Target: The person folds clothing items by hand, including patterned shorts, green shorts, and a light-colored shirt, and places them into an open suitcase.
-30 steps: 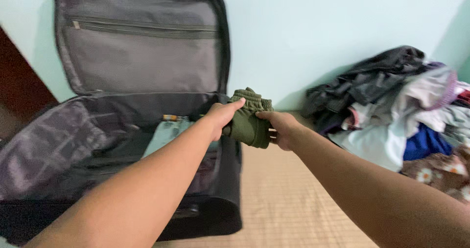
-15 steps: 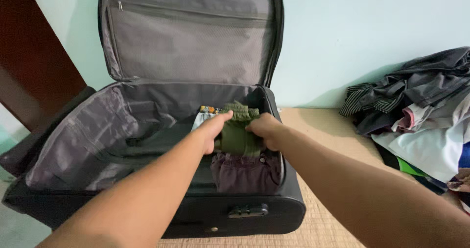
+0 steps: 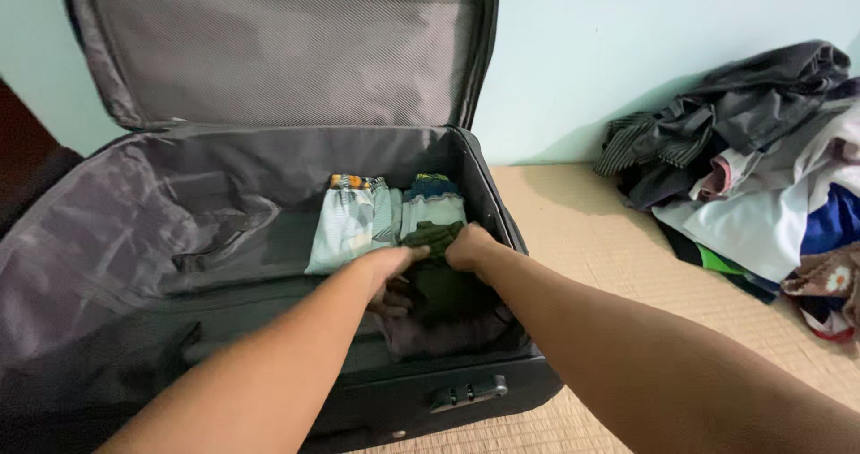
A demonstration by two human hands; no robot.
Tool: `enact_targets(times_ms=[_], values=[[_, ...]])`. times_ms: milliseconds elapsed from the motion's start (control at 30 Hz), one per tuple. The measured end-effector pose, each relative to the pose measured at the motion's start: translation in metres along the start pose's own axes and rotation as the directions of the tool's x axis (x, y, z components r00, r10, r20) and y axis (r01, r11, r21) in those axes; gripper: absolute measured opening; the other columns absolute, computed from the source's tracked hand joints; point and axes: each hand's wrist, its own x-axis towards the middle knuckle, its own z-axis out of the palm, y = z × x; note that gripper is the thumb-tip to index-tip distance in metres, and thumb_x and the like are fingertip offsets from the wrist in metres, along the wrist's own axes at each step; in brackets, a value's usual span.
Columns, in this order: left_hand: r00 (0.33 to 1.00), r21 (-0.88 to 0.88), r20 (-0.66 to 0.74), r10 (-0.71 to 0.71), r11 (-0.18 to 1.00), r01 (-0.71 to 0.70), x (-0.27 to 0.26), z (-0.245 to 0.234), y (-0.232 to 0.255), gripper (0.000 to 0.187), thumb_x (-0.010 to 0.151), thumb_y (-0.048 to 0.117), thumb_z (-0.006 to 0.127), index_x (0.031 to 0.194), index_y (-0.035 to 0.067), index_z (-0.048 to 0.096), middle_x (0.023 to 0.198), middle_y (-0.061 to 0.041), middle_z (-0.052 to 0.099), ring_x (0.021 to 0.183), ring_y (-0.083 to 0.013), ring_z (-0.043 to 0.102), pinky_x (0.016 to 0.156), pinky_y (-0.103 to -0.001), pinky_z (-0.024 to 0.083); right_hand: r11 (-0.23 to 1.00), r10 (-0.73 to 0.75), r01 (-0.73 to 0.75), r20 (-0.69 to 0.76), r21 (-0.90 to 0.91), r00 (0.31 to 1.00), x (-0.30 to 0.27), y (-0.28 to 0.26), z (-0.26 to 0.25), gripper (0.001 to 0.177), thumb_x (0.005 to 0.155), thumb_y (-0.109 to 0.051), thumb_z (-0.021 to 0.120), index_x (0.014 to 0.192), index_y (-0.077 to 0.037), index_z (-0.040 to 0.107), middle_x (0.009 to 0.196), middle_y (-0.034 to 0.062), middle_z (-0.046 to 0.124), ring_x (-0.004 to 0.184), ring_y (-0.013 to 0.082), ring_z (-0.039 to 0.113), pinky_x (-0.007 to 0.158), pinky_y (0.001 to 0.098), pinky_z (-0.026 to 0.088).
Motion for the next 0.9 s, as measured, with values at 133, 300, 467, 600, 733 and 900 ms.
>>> enact_targets(times_ms=[133,300,467,600,733,900], values=[[0.998,0.119,0.056,0.031,0.992,-0.038,0.0,0.007,-0.007,0.061,0.087,0.063,0.067,0.116,0.01,0.068,0.108,-0.012,0.068,0.086,-0.0276,0.067,0.074,-0.043,0.056,0.741,0.434,-0.271,-0.13,0.614,0.891,-0.021,-0.021,-0.014,0.068,0.075,-0.009,0.078,0.134,0.005,0.048,0.13,0.0301,0.055,0.118,0.0439,0.059,0.099,0.0464,0.05],[0.989,0.05,0.087,0.118,0.991,-0.122,0.02,0.01,-0.015,0.041,0.086,0.049,0.07,0.103,0.012,0.073,0.088,-0.008,0.07,0.074,-0.0252,0.064,0.06,-0.039,0.054,0.633,0.53,-0.302,-0.114,0.713,0.841,-0.078,-0.044,-0.062,0.073,0.082,-0.014,0.075,0.145,-0.009,0.04,0.152,0.0288,0.039,0.133,0.0473,0.046,0.107,0.0496,0.045],[0.985,0.092,0.097,0.142,0.984,-0.151,0.038,0.006,-0.023,0.042,0.085,0.048,0.063,0.104,0.011,0.073,0.09,-0.009,0.069,0.075,-0.0247,0.063,0.06,-0.038,0.053,0.607,0.436,-0.298,0.005,0.737,0.9,-0.071,-0.051,-0.056,0.071,0.085,-0.017,0.072,0.148,-0.013,0.041,0.146,0.0225,0.049,0.133,0.0438,0.05,0.111,0.0505,0.044],[0.925,0.341,-0.122,0.36,0.89,-0.302,0.048,0.008,-0.021,0.06,0.079,0.046,0.074,0.116,-0.001,0.073,0.111,-0.018,0.074,0.1,-0.0327,0.07,0.083,-0.042,0.057,0.663,0.472,-0.373,0.024,0.649,0.881,-0.054,-0.054,-0.042,0.081,0.088,-0.03,0.071,0.154,-0.006,0.031,0.145,0.028,0.045,0.131,0.0437,0.049,0.11,0.0535,0.041],[0.836,0.504,-0.252,0.487,0.804,-0.316,0.039,0.01,-0.021,0.073,0.075,0.053,0.079,0.126,0.002,0.067,0.128,-0.023,0.067,0.122,-0.0383,0.063,0.101,-0.043,0.052,0.508,0.514,-0.441,0.15,0.74,0.844,-0.062,-0.051,-0.05,0.062,0.087,-0.031,0.068,0.141,-0.01,0.046,0.149,0.0182,0.046,0.136,0.0434,0.046,0.111,0.054,0.041],[0.782,0.492,-0.222,0.582,0.76,-0.426,0.059,0.01,-0.02,0.073,0.081,0.06,0.074,0.125,0.002,0.065,0.127,-0.025,0.067,0.123,-0.0412,0.063,0.104,-0.044,0.051,0.638,0.48,-0.309,-0.05,0.706,0.876,-0.057,-0.044,-0.039,0.053,0.09,-0.03,0.061,0.134,-0.001,0.054,0.13,0.0241,0.066,0.123,0.0369,0.064,0.11,0.0483,0.046]])
